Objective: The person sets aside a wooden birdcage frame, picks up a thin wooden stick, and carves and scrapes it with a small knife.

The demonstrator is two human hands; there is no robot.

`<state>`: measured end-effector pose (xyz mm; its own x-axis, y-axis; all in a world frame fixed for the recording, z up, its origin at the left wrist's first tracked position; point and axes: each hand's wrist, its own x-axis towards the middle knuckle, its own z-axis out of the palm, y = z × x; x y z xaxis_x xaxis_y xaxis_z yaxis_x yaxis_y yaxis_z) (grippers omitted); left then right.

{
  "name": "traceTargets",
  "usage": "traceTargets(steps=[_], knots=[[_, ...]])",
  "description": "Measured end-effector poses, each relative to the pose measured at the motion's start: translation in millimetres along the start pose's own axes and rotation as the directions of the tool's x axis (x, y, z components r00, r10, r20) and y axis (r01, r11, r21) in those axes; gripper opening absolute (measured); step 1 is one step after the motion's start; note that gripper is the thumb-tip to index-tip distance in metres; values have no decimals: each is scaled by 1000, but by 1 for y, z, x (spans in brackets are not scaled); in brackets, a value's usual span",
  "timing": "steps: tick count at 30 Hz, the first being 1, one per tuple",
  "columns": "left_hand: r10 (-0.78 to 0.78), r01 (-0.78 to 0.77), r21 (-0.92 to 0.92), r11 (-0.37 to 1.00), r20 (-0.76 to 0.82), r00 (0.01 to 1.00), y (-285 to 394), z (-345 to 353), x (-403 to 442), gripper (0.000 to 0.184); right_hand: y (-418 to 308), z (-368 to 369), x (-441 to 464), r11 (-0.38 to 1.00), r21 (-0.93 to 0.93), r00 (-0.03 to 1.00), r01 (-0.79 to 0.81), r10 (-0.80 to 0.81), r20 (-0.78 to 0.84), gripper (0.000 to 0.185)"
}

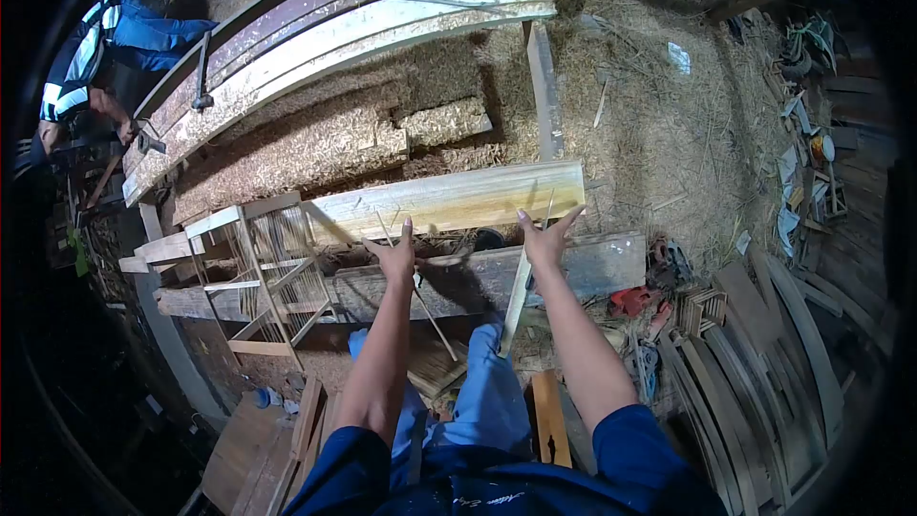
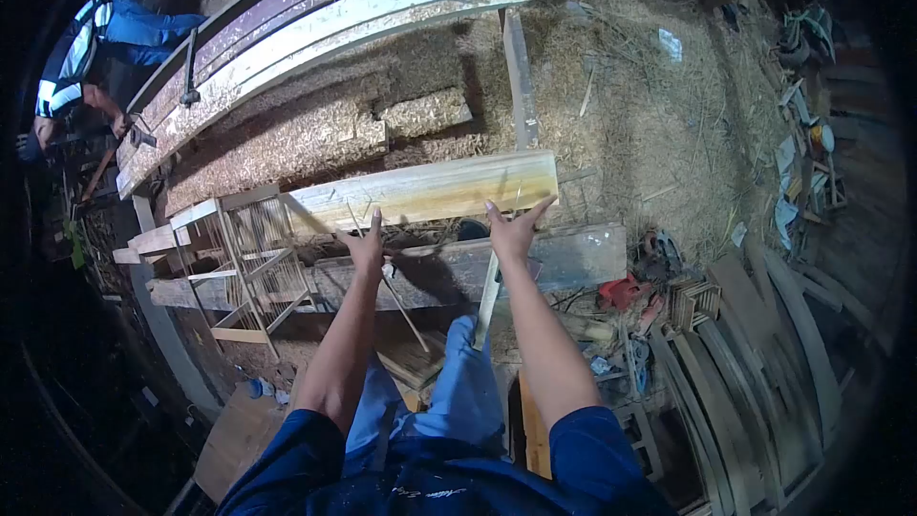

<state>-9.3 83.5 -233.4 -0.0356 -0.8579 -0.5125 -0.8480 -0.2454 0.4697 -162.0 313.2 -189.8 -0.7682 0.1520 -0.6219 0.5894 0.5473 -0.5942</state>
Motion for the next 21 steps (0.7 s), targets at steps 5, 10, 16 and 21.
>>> traceTargets(steps=[5,10,16,21], knots=[[-243,311,-363,878,221,945,41,8,-17,144,9,42,9,993,-105,998,-57,55,-22,137],[-193,187,-575,797,51,980,29,46,1,149,-11,62,3,992,108,993,-70,80,-92,137],[-246,207,-510,835,-10,969,31,48,-1,149,-7,67,6,993,107,984,-54,71,-164,139],[-99,54,-460,886,-74,992,36,67,36,149,-57,65,24,995,95,991,-17,29,-134,138]])
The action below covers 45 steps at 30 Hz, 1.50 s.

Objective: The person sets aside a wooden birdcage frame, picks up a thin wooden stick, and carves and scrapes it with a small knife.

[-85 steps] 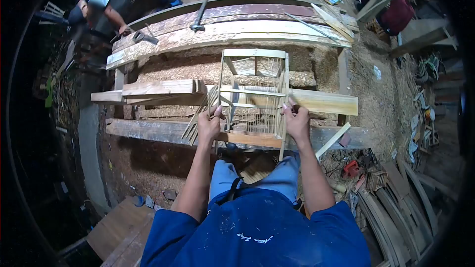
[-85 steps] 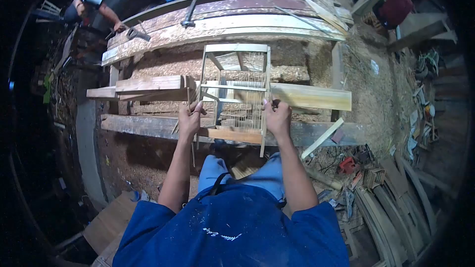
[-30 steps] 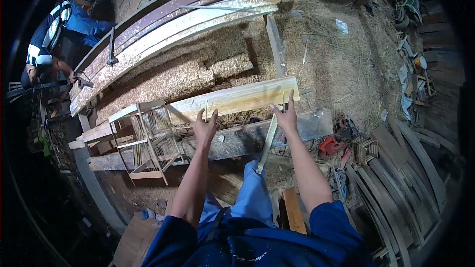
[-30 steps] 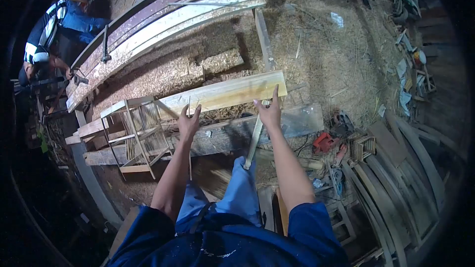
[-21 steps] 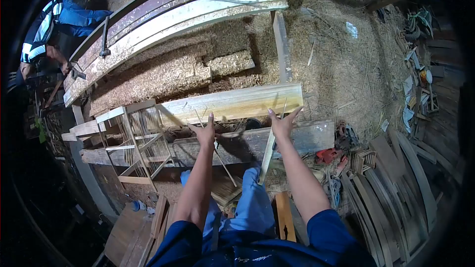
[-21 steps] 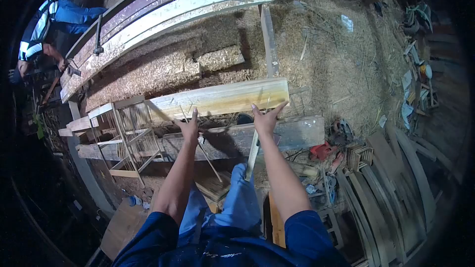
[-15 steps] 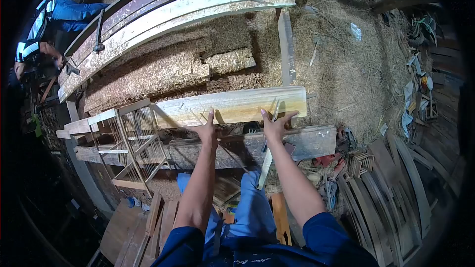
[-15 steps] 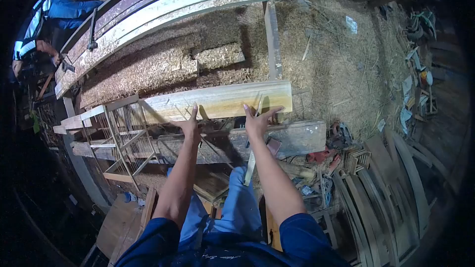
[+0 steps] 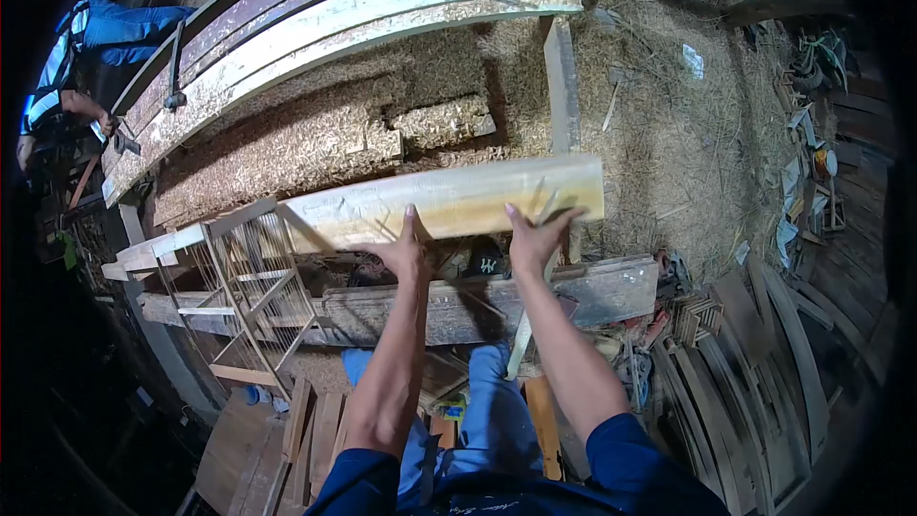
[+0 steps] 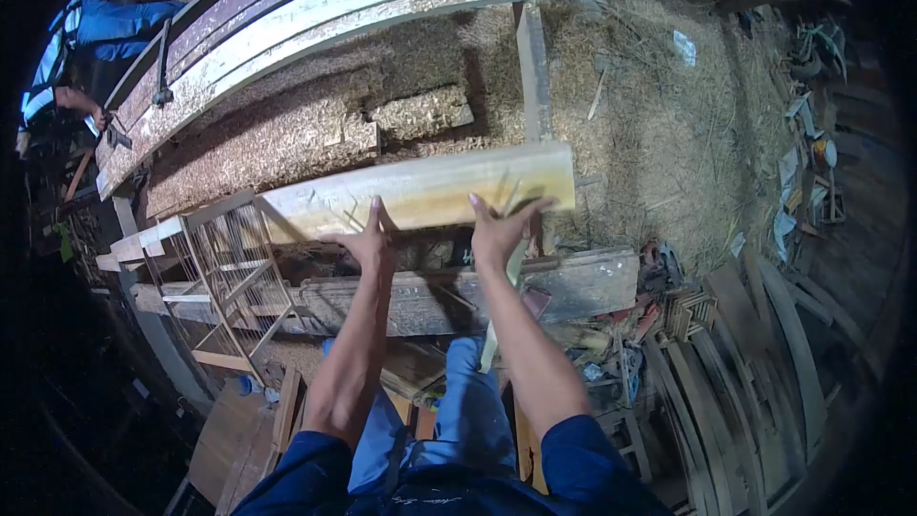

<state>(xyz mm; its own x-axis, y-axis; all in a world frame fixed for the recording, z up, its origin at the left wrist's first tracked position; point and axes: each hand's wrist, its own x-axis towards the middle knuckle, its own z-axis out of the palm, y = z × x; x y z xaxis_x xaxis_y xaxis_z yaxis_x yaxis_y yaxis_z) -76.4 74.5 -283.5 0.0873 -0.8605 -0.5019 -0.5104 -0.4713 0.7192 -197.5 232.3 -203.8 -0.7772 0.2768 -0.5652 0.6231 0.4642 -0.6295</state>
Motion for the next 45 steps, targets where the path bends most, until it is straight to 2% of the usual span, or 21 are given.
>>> traceTargets(steps=[1,2,5,8,14,15,16,20,22,23,24,26,27,29,30,31,32,33,35,40,45], knots=[[-66,66,10,998,48,997,24,7,1,150,-12,5,12,996,93,999,-9,5,44,132],[-79,82,-41,996,71,994,65,15,-19,146,-30,9,22,999,22,998,-24,23,57,134],[2,-8,56,998,96,995,57,44,31,149,-79,23,41,1000,-12,996,-2,3,88,132],[-148,134,177,975,68,987,125,51,4,150,-101,31,49,996,-79,992,-31,40,116,131],[-156,144,93,985,137,978,118,46,14,150,-75,33,66,985,-172,982,30,3,191,129],[-184,162,113,980,219,958,117,39,15,147,-39,45,83,929,-254,963,268,-261,60,125],[-194,167,124,978,261,946,116,32,14,146,-21,49,93,808,-360,855,467,-516,-48,121],[-111,62,149,987,351,930,111,-2,4,131,-28,5,86,931,-114,937,347,-339,86,103],[37,-103,165,981,365,930,109,-16,-4,108,-22,-15,87,953,61,934,296,-302,191,77],[92,-169,172,971,385,918,110,-24,-9,95,-23,-31,83,958,-82,943,275,-252,217,58],[98,-175,167,970,388,916,109,-33,-8,95,-20,-44,77,957,-78,943,278,-256,213,58],[-92,-53,262,964,509,856,98,-49,3,75,-8,-66,65,948,-92,930,306,-277,241,50],[6,-127,195,973,527,850,92,-54,0,56,-2,-74,57,947,-87,929,310,-282,239,50],[36,-181,197,964,574,818,85,-64,2,47,10,-89,40,844,-446,951,296,-304,57,51],[57,-230,202,952,620,782,85,-70,0,39,15,-93,31,845,-443,950,299,-307,56,51],[63,-235,198,952,621,781,86,-73,-6,39,20,-97,23,835,-511,978,204,-195,73,52],[180,-354,144,924,653,735,87,-74,-14,32,24,-99,17,809,-577,993,113,-80,82,54],[290,-465,87,881,677,676,89,-76,-21,26,30,-100,14,811,-574,993,116,-84,82,54],[232,-428,88,900,733,640,96,-80,-29,23,51,-96,14,767,-629,987,126,-30,161,55],[90,-373,147,916,831,549,124,-89,-55,24,88,-87,30,784,-611,988,108,-14,156,51],[97,-409,161,898,836,540,140,-99,-72,24,71,-105,29,833,-550,992,60,14,129,45]])
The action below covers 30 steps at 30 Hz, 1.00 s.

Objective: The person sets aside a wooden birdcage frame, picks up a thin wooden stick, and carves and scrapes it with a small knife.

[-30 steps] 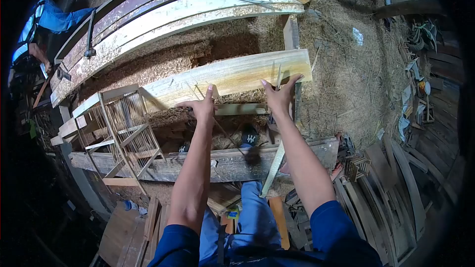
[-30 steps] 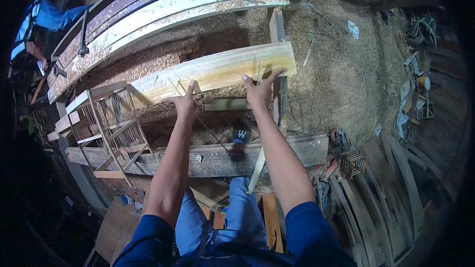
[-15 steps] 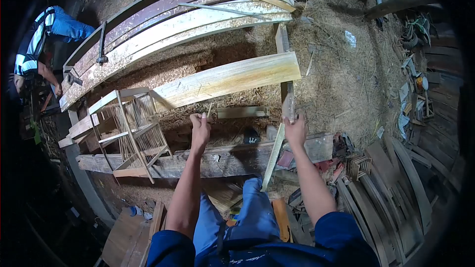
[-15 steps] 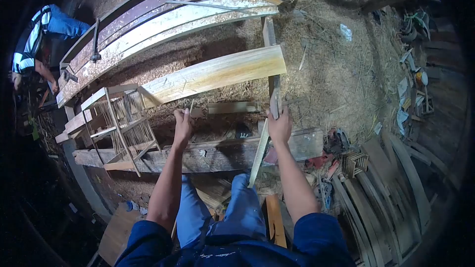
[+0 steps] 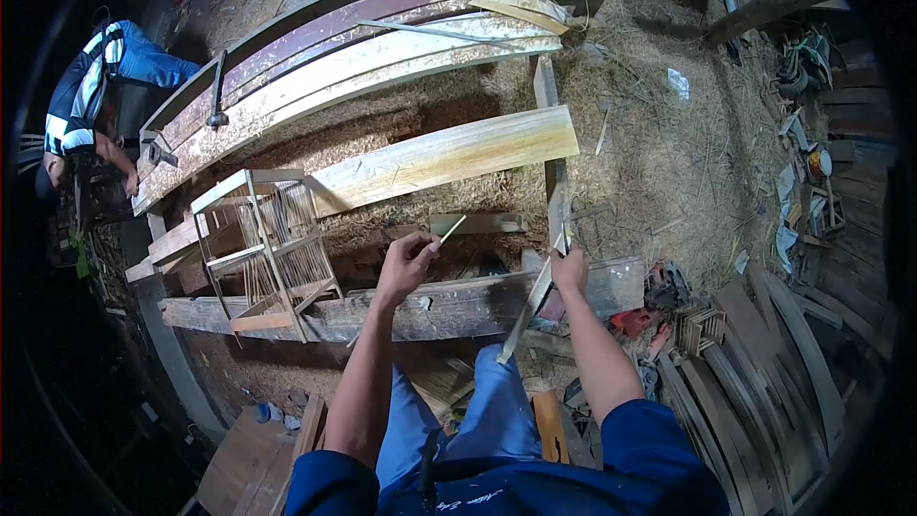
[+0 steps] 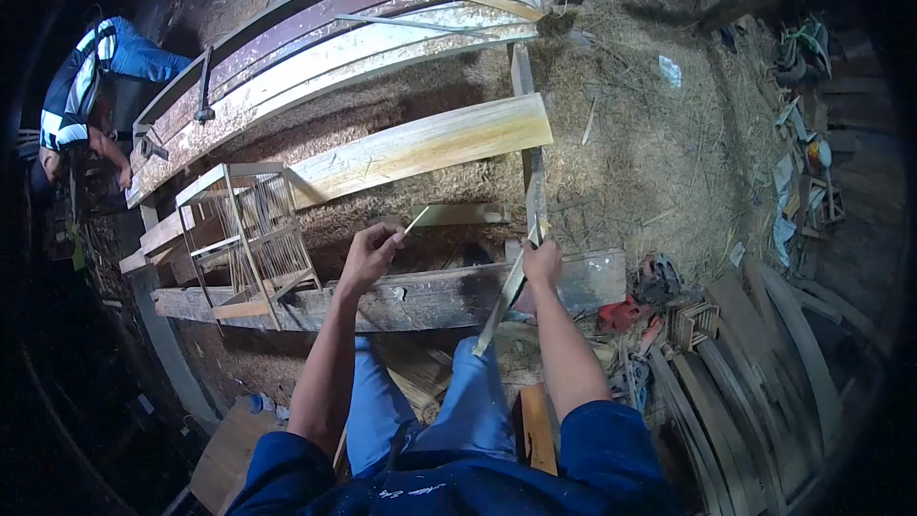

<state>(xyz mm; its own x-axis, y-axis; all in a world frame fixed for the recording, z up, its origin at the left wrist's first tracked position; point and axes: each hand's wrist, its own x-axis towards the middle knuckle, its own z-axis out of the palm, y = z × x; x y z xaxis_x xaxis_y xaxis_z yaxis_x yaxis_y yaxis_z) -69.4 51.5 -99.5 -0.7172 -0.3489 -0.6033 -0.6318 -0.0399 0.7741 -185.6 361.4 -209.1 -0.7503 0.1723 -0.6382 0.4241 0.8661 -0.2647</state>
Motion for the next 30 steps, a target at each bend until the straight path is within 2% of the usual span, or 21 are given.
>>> traceTargets(steps=[5,10,13,15,16,18,19,21,22,24,25,27,28,30], knots=[[-52,51,64,997,7,999,39,6,-19,24,16,3,12,996,-48,997,73,-73,-5,47],[63,-57,185,981,-28,998,58,13,-26,26,7,-20,2,996,5,994,84,-85,69,50],[99,-86,265,960,-37,994,76,16,-34,29,2,-32,-11,997,-46,993,59,-54,101,59],[139,-110,344,933,-60,989,85,16,-35,31,-6,-38,-22,996,-65,996,61,-64,-56,66],[145,-117,344,932,-57,988,89,16,-34,31,-14,-47,-30,996,-62,996,60,-64,-62,66],[277,-242,328,913,-64,959,96,15,-36,32,-26,-61,-45,985,39,981,166,-160,-109,65],[279,-243,329,913,-67,958,99,12,-37,32,-25,-59,-45,985,39,980,169,-163,-110,65],[233,-199,411,890,-35,972,106,7,-36,35,-25,-56,-41,841,90,841,534,-518,-153,60],[237,-201,409,890,-40,971,111,6,-40,35,-36,-69,-53,837,88,838,540,-524,-155,60],[209,-189,290,938,-40,977,125,8,-49,36,-79,-122,-108,694,348,757,630,-649,-77,46],[215,-194,287,938,-43,976,131,9,-52,36,-92,-139,-126,690,345,753,636,-653,-81,46],[243,-218,313,924,-40,969,143,12,-61,36,-113,-165,-155,576,470,681,668,-728,-76,45],[258,-239,294,926,-27,966,149,14,-66,34,-122,-173,-168,571,467,677,675,-732,-82,45],[282,-264,277,924,-25,959,163,19,-77,32,-135,-186,-185,431,316,514,845,-818,-259,46]])
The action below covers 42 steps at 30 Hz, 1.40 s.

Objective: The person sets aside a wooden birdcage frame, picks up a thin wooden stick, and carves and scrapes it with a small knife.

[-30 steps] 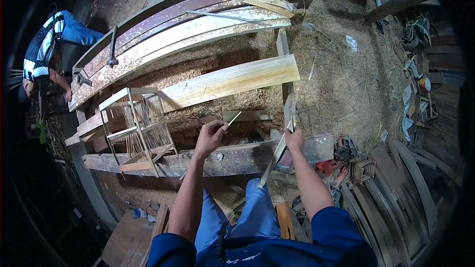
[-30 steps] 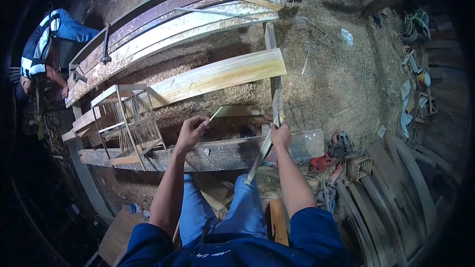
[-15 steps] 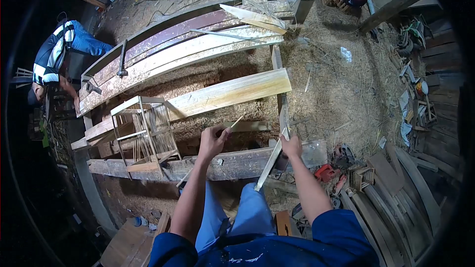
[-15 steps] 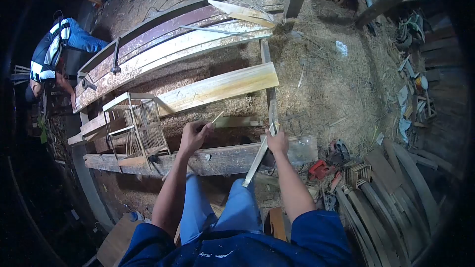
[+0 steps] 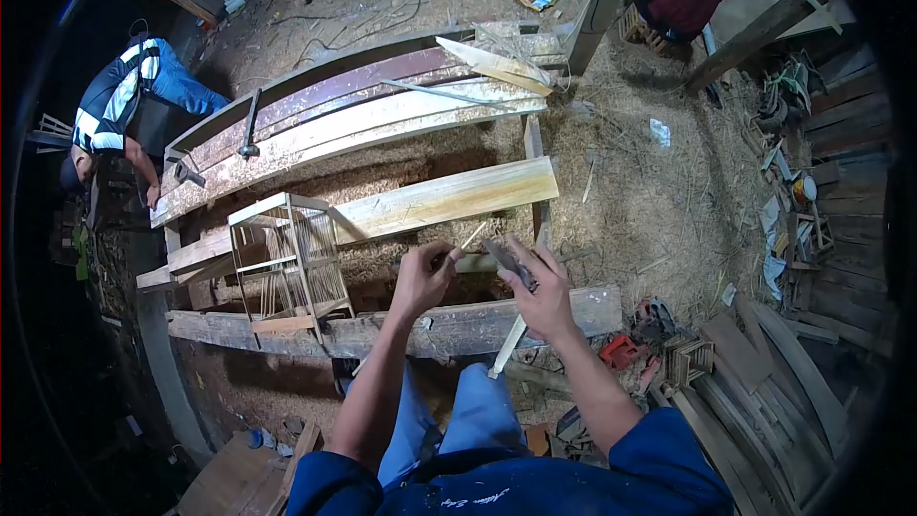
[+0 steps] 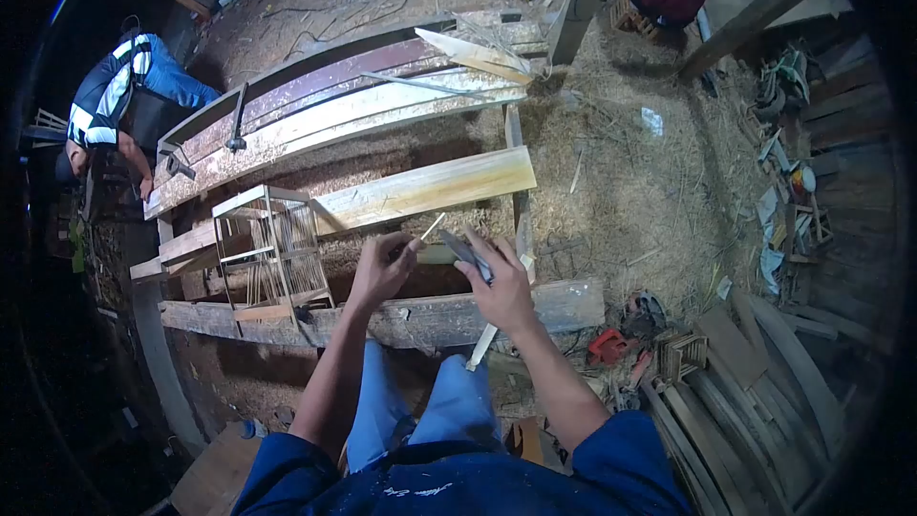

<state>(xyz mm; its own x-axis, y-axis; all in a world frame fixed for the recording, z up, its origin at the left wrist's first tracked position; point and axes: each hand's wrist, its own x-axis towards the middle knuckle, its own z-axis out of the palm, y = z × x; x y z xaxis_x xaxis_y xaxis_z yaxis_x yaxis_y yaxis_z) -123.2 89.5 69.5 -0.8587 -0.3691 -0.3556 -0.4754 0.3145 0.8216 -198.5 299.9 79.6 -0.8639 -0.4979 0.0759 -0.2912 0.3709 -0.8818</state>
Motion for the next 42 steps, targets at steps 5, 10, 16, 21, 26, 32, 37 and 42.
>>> traceTargets(steps=[5,10,16,21,26,32,37,42], knots=[[26,-25,-36,999,20,999,28,-5,-13,27,-16,-8,-1,999,-20,997,-43,44,63,46],[58,-59,-32,998,-6,998,50,-27,-23,26,-51,-17,5,995,-88,999,42,-41,12,42],[113,-112,102,988,-11,993,73,-59,-33,31,-75,-11,12,998,15,998,63,-63,17,46],[205,-200,108,974,-41,978,94,-65,-38,25,-90,-24,15,991,-55,992,120,-121,-23,46],[208,-203,95,975,-55,976,127,-55,-38,22,-98,-46,21,983,-73,984,168,-171,-47,47],[173,-161,231,959,-31,984,151,-46,-35,21,-107,-67,17,980,-152,987,126,-139,-75,46],[210,-197,119,973,-102,972,161,-27,-37,23,-104,-80,25,982,-158,971,101,-132,-201,44],[235,-214,181,960,-106,966,177,-27,-34,24,-101,-85,27,970,-173,977,173,-191,-98,55]])
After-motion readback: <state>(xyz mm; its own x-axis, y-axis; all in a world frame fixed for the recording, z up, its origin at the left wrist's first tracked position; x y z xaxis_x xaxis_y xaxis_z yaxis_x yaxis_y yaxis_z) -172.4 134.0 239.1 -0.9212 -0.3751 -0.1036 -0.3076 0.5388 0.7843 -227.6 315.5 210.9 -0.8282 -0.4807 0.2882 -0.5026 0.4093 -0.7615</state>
